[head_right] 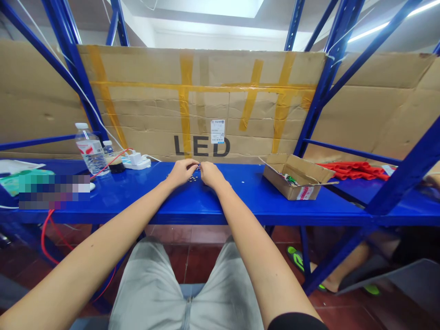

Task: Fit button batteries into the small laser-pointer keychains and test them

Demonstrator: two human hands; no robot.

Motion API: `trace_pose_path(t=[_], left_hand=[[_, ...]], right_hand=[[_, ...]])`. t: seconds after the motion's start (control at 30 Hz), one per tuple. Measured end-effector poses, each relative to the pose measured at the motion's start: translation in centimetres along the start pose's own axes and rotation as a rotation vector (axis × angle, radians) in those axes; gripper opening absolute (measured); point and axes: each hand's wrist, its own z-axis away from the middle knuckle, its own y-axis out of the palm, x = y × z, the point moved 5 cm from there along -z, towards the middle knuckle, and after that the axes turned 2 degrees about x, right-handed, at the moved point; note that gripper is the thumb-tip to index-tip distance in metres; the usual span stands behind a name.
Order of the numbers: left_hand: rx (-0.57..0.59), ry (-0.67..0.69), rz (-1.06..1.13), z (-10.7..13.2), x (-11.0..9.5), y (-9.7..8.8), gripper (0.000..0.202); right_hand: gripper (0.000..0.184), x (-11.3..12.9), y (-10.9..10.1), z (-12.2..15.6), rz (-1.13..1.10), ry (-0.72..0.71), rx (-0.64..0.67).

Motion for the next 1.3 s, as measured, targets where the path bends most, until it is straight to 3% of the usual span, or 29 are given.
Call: trace_pose_path(t=[0.13,0.3,0.53,0.7,0.83,0.97,1.17,1.3], left_hand=[[0.023,-0.028,0.004,-0.1,0.0,0.2,0.019],[-0.052,-0.157,0.132,-0.2,0.9,0.1,0.018],[-0.171,-0.24,0.147,-0.2,2.5,-0.9,0.008],[-0.112,-0.261,0.084,0.1,2.7,-0.3,0.006],[0.022,-0.205,0.096,0.4,2.6,1.4,0.018],[0.154,-0.17,0.067,0.5,2.7,2.9,0.011],[0.159,-0.191,-0.162,0.0,3.0,3.5,0.01],[0.212,-0.179,-0.186,0.0,3.0,4.0,0.012]], right_hand=[[0.034,0.3,0.5,0.1,0.008,-0.02,0.049],[0.033,0.1,0.7,0.0,-0.054,0.003,0.058],[0.037,-3.0,-1.3,-0.1,-0.257,0.228,-0.195],[0.035,-3.9,-1.4,-0.1,-0.302,0.3,-0.229],[0.035,-4.3,-0.6,-0.2,-0.286,0.359,-0.149],[0.027,-4.6,-0.2,-0.1,-0.25,0.427,-0.065],[0.02,-6.0,0.3,0.5,-0.188,0.568,0.018],[0.031,-7.8,0.9,0.8,-0.11,0.644,0.012]])
